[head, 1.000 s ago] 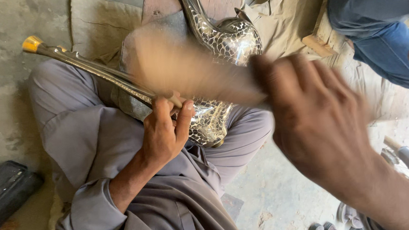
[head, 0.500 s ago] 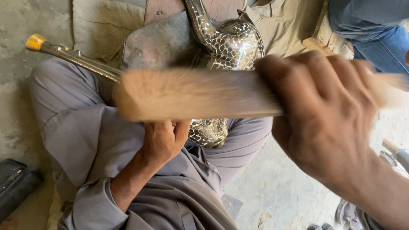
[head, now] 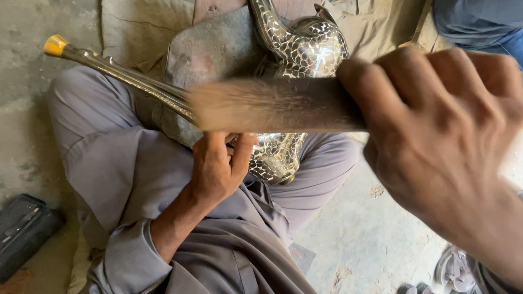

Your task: The person sits on the floor and repeatedly strikes a metal giraffe figurine with a wooden mallet and a small metal punch to create a textured pattern. They reposition the figurine and adjust the punch location throughout the clip.

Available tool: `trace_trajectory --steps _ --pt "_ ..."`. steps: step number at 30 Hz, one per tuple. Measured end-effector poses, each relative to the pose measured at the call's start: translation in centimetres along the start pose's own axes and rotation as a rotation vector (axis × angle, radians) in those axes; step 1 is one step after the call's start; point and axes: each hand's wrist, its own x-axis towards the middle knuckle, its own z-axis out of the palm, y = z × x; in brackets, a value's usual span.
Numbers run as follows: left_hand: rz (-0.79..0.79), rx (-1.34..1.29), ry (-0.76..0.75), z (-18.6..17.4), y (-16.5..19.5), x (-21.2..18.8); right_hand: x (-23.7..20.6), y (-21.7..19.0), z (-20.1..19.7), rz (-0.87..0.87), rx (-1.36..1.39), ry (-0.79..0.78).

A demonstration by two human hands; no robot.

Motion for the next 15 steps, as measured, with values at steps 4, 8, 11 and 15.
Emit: trace_trajectory --steps 4,8,11,15 --pt "-0.025 0.034 0.013 -0.2 -0.1 0.2 -1.1 0.8 0.8 -0.058 -0.137 -0.236" --pt "0.005 0.053 0.016 -0.3 0.0 0.0 -1.7 1.1 1.8 0.028 0.215 -0.003" --pt "-0.032 0.015 0.022 -0.2 0.0 -0.2 -1.5 1.5 1.5 -0.093 -0.161 -0.025" --pt "-0.054 0.026 -0.006 -0.2 -0.2 0.1 -0.4 0.9 1.5 -0.061 -0.039 0.054"
